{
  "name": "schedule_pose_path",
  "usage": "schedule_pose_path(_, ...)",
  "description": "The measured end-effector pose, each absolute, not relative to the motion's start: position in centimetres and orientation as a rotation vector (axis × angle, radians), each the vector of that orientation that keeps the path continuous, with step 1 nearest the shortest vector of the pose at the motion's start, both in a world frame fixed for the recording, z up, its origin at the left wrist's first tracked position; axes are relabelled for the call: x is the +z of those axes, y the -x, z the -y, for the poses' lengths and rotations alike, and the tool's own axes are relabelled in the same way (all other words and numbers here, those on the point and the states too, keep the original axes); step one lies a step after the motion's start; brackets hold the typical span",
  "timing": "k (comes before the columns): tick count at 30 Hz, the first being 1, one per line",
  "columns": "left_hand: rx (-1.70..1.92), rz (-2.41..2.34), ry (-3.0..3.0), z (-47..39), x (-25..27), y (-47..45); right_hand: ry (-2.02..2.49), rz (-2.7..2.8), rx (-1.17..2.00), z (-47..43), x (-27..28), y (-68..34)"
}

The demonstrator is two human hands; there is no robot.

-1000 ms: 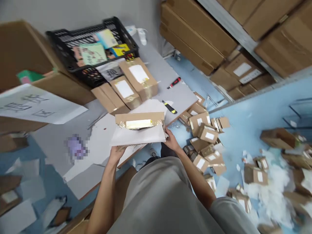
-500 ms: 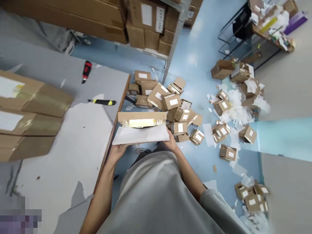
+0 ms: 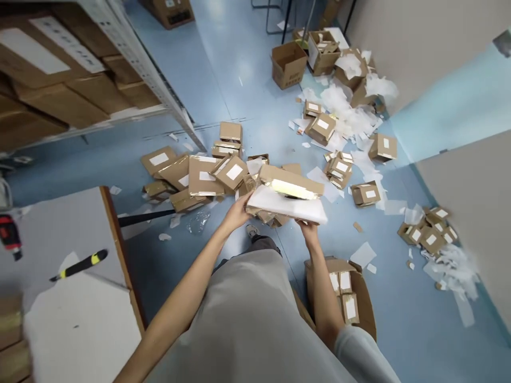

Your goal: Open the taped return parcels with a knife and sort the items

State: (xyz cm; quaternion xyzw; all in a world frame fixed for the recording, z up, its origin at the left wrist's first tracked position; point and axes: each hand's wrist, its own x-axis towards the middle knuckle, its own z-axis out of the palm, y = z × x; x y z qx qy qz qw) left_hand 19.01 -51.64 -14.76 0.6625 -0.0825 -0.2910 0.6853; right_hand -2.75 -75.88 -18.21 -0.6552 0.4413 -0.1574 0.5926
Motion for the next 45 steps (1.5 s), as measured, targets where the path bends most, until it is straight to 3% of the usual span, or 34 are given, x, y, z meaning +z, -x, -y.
schedule_pose_path(4, -0.836, 0.333, -1.443, 61.3, -15.7, -20.1, 1.412, -1.181, -0.583, 81.6, -17.7, 3.7)
schedule_pose_path(8, -0.938, 0.432, -1.598, 63.0, -17.6, -19.3, 1.284, -1.376, -0.408, 82.9, -18.4, 4.4)
schedule_pose_path(13, -1.053, 0.232, -1.703, 54.5, -20.5, -17.3, 1.299, -1.267, -0.08, 79.4, -20.2, 2.5)
schedule_pose_path(21, -0.756, -0.414, -1.744, 35.5, -20.3, -10.2, 1.5, -0.808, 0.429, 72.0, -22.2, -9.2)
schedule_pose_path(31, 0.094, -1.077, -1.465, 22.7, -15.5, 6.4, 1.764, -0.058, 0.978, 52.1, -21.5, -16.2)
schedule_pose_path(39, 0.487, -1.275, -1.136, 17.6, -14.1, 20.7, 1.735, 0.418, 1.246, 31.1, -18.1, -10.2)
schedule_pose_path(45, 0.667, -1.284, -0.956, 12.9, -14.2, 26.2, 1.683, 0.675, 1.307, 19.6, -16.0, -4.9)
